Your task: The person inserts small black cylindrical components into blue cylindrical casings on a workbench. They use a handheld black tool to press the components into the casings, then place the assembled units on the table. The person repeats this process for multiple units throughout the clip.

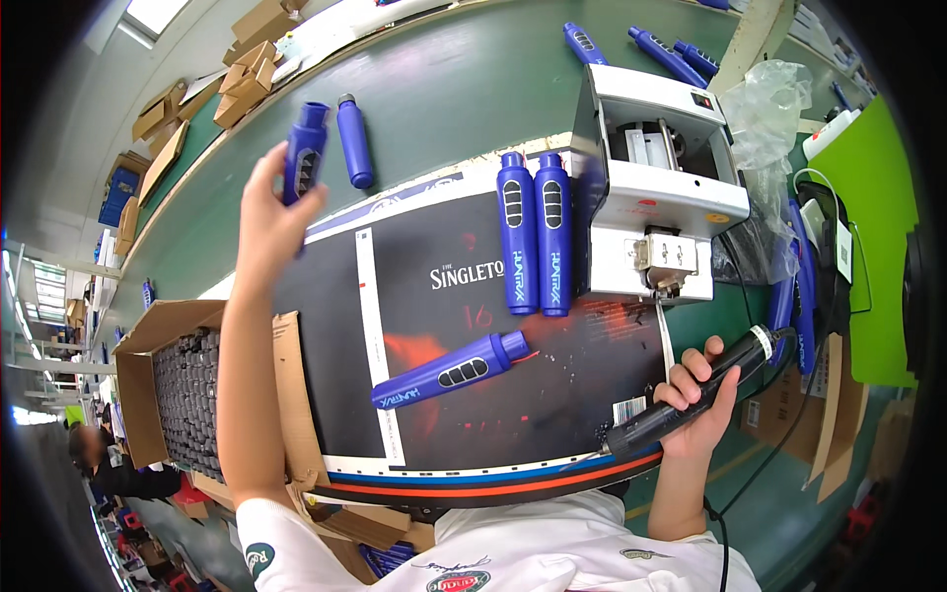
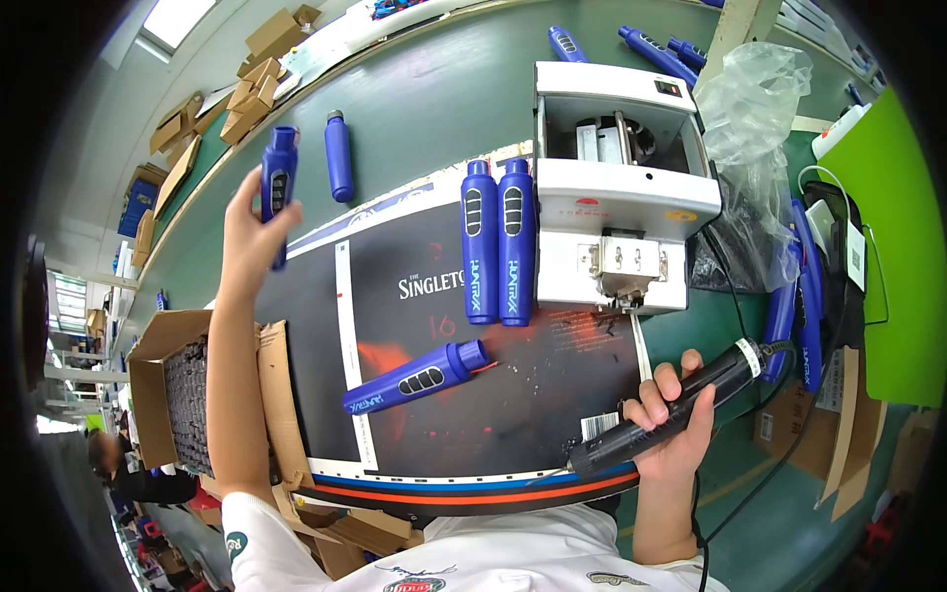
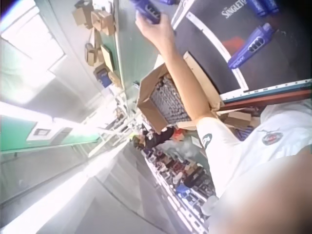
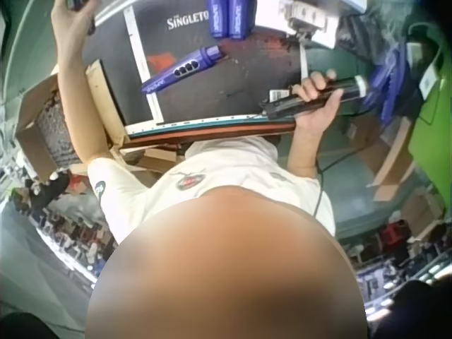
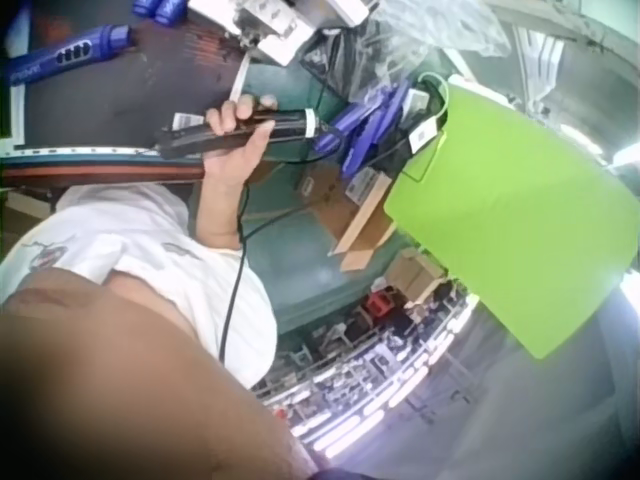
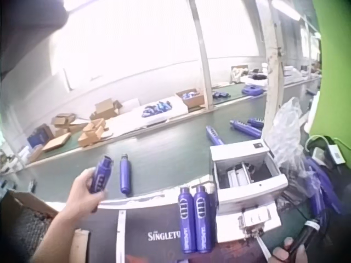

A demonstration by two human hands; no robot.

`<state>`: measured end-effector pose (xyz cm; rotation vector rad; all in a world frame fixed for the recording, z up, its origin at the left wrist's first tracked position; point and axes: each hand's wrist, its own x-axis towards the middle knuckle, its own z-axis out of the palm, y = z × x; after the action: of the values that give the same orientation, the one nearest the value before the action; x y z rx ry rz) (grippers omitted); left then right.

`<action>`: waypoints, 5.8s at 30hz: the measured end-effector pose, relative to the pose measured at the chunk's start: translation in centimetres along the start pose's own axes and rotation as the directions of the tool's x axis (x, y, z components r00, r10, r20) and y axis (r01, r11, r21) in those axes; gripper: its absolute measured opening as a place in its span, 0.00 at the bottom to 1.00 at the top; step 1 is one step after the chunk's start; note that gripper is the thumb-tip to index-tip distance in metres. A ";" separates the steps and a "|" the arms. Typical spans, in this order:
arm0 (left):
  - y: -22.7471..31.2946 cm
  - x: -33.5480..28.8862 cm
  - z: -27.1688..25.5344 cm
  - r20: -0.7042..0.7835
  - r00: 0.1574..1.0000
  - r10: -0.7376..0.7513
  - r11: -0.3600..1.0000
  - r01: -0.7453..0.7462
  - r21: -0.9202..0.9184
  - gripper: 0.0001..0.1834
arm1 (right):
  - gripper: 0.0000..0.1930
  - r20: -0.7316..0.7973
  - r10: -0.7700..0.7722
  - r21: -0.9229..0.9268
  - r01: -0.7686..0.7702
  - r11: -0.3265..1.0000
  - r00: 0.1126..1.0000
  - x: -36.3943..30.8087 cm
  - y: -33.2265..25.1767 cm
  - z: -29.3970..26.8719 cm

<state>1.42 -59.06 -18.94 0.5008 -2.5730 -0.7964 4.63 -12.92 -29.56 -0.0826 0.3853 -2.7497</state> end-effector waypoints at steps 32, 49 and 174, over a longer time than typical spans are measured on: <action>8.1 -26.0 7.8 0.123 0.842 0.526 0.818 -0.540 0.198 0.25 | 0.12 0.610 -0.277 -0.486 0.627 0.609 0.743 10.9 -3.1 14.3; 8.1 -25.9 7.8 0.080 0.857 0.509 0.849 -0.515 0.119 0.26 | 0.16 0.536 0.262 -0.578 0.122 0.807 0.803 9.8 -4.5 14.8; 5.4 -27.6 -1.4 -0.037 0.980 0.194 0.574 -0.144 -0.806 0.24 | 0.26 -0.002 0.154 -0.891 -0.072 0.448 0.988 -3.4 0.0 7.1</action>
<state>24.57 -43.24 -21.95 -0.0728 -1.9239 -1.7721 8.51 -13.50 -22.76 -0.4134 1.7195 -2.0679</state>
